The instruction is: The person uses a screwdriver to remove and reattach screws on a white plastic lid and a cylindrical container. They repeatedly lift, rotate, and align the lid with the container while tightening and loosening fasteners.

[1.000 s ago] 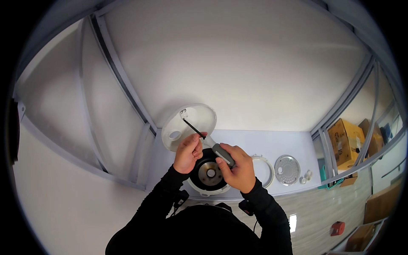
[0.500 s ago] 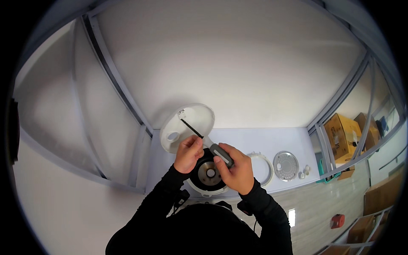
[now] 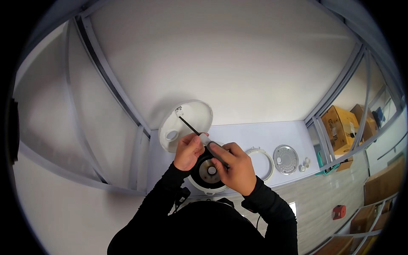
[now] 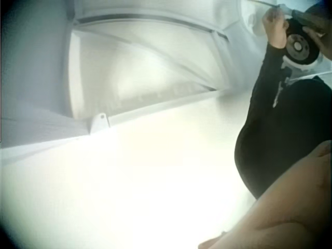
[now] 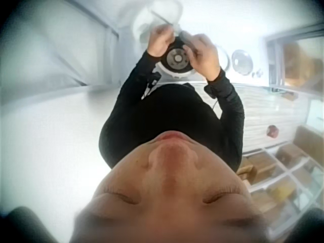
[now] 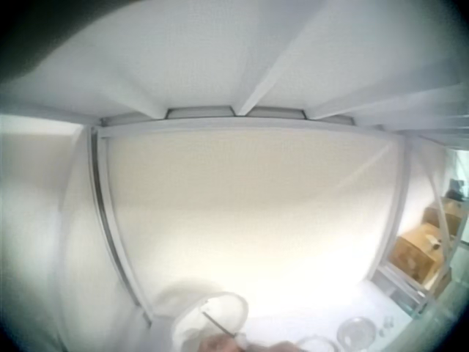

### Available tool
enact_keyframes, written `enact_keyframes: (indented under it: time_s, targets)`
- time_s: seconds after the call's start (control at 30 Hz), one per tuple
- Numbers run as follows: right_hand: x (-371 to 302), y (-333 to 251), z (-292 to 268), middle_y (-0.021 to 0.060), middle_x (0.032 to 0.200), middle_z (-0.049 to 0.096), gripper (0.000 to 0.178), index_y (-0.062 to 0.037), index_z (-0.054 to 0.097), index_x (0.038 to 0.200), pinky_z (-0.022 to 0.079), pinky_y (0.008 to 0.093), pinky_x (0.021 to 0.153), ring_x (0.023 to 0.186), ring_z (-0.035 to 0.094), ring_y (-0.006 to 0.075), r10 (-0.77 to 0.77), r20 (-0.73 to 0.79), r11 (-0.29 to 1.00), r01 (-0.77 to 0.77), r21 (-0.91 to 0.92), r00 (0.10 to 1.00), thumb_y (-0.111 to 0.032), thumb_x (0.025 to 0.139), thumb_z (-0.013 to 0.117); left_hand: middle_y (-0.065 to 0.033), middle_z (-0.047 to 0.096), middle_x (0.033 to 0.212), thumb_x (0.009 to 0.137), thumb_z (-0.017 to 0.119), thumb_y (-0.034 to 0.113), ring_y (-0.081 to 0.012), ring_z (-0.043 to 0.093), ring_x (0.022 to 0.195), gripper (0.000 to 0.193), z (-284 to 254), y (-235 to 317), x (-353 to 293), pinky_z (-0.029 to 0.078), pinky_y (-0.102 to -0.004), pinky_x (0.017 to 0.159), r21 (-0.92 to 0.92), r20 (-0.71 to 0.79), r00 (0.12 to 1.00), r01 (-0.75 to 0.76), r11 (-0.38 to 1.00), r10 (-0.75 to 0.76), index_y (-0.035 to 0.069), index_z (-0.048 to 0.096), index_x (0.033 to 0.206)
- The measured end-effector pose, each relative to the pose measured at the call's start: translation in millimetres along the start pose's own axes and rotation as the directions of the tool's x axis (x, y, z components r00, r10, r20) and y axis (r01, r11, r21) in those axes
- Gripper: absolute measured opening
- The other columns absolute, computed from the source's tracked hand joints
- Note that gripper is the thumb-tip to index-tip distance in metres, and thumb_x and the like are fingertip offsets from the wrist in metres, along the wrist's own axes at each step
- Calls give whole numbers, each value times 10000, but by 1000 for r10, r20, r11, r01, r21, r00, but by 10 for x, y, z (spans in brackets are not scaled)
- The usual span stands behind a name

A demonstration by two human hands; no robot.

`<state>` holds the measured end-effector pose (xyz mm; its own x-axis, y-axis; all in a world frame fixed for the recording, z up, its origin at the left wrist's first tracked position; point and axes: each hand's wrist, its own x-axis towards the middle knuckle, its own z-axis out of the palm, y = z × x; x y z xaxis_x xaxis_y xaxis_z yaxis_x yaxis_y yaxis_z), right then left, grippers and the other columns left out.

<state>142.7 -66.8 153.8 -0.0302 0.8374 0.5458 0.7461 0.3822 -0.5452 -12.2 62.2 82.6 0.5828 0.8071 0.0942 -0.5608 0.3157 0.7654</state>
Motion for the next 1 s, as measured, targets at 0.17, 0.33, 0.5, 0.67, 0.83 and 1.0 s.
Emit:
enact_keyframes:
  time_s: [0.17,0.33,0.5,0.67,0.83,1.0]
  targets:
    - [50,30,17,161,1083,641,521,-23,612,1313,551,372,687,797,670,331,-237,-49,939,216,-269,970,-94,825,778,54,498,738,1010,688,256,-56,356,570,255,-149,-109,39,289,-244,535,-20,67,998,11,1000,-9,1,692,1002]
    - [6,30,33,153,1075,668,510,24,553,1347,534,321,664,744,678,215,314,-36,844,-262,468,949,-229,940,726,42,494,749,1028,653,229,-64,373,606,267,-4,-45,19,305,-250,557,-125,123,992,49,991,-33,-26,678,1102]
    - [-60,54,40,171,1031,680,370,39,620,1235,550,328,720,775,697,252,396,91,851,-402,338,914,-160,938,715,52,460,769,1039,605,238,-71,395,667,345,9,-38,7,348,-256,622,-163,167,985,77,984,-50,-62,627,1209]
    - [1,88,65,158,1046,662,462,9,619,1243,555,363,755,878,672,314,-98,-137,995,96,-24,986,-13,810,780,35,543,828,1036,614,240,-70,442,696,308,-85,-205,30,377,-260,642,-124,169,984,83,989,-62,-19,638,1203]
    - [4,-32,67,152,1071,666,457,5,620,1235,541,340,765,855,666,297,149,-142,980,-127,155,979,-48,818,798,-1,631,951,1033,628,245,-76,520,763,270,-110,-263,3,417,-264,682,-107,165,984,84,991,-65,28,650,1191]
    - [-134,38,102,147,937,692,400,-21,647,1203,552,364,715,772,681,315,344,-14,884,-318,341,939,-87,840,804,-8,651,1003,1028,640,272,-91,551,800,299,-51,-149,-57,434,-270,714,-124,223,969,133,983,-103,29,645,1203]
